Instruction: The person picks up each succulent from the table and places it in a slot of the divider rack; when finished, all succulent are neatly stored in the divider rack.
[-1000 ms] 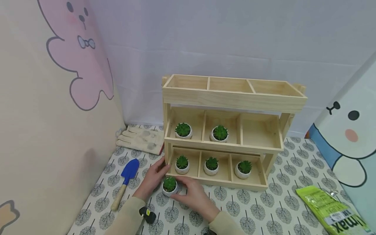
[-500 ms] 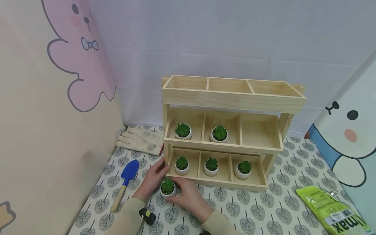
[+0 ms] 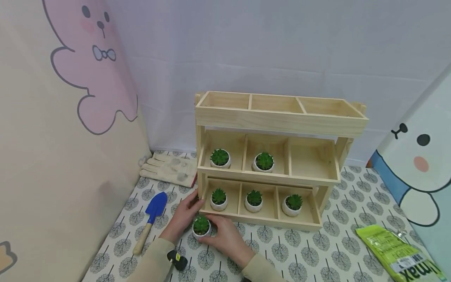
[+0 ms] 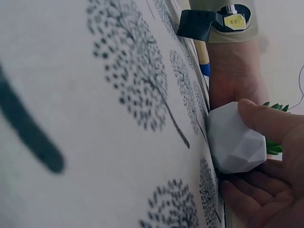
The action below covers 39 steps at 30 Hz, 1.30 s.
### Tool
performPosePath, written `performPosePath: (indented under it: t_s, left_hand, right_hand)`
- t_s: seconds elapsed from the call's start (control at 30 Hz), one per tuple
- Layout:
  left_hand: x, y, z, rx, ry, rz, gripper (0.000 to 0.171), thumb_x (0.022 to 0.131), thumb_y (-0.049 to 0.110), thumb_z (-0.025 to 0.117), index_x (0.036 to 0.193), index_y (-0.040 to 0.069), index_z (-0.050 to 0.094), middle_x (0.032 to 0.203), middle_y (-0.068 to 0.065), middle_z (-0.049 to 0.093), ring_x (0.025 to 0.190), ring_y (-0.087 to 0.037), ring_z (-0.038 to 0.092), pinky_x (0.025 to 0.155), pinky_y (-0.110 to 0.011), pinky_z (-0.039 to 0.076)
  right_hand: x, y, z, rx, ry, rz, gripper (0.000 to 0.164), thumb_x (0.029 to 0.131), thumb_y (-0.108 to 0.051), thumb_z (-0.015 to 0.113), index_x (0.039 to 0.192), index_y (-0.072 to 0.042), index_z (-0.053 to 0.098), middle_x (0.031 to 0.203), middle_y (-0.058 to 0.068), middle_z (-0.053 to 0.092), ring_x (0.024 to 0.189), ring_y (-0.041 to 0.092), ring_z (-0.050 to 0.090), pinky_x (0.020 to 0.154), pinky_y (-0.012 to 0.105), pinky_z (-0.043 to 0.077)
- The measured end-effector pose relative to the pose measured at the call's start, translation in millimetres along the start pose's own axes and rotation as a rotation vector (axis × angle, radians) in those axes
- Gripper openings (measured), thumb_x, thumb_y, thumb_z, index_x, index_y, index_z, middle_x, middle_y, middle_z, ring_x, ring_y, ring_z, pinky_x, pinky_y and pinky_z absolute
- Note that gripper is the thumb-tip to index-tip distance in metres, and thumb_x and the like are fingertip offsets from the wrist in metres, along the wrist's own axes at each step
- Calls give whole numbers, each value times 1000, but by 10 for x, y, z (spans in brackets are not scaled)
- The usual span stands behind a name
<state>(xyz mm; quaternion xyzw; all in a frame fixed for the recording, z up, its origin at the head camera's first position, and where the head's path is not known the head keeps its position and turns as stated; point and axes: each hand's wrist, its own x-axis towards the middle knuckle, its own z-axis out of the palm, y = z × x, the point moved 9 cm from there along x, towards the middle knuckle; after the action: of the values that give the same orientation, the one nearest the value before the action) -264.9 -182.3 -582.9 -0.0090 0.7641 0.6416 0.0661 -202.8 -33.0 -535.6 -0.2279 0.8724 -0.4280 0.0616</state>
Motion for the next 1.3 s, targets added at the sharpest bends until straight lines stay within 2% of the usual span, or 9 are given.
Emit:
performPosePath:
  t_s: [0.37,0.63,0.83,1.07,1.3]
  left_hand:
    - [6,2,13,2,7,10,65,104,36,68,162,25,42,160,-7,46,147,-28,43,122,-47,32]
    - [2,13,3,23,6,11,65,104,36,67,162,25,41,160,-7,46,147,-28,42,122,-48,31]
    - [0,18,-6,29,8,21,64,105,34,67,162,24,42,161,-6,44,148,-28,42,122,-47,31]
    - [-6,28,-4,40,19,27,63,105,33,67,162,23,42,161,-7,44,148,-28,42,122,-46,31]
    - [-5,31,1,32,22,36,64,105,33,67,162,21,42,161,-9,44,148,-29,41,122,-47,32]
  right_hand:
    - [-45,30,-25,25,47,8,66,80,-42,92,134,-11,71,128,-2,71,119,16,65,106,39,51]
    - [-85,40,-52,104,42,7,64,80,-36,93,134,-9,71,126,-3,72,115,12,66,102,32,53]
    - [-130,107,-85,135,37,46,65,80,-33,94,136,-8,70,130,2,70,117,15,66,99,30,55]
    - [-202,131,-154,220,34,67,68,81,-26,93,139,-3,66,134,11,68,118,22,68,96,26,56]
    - [-274,98,-311,169,60,73,70,81,-30,93,141,-6,66,134,8,68,119,24,67,101,35,55]
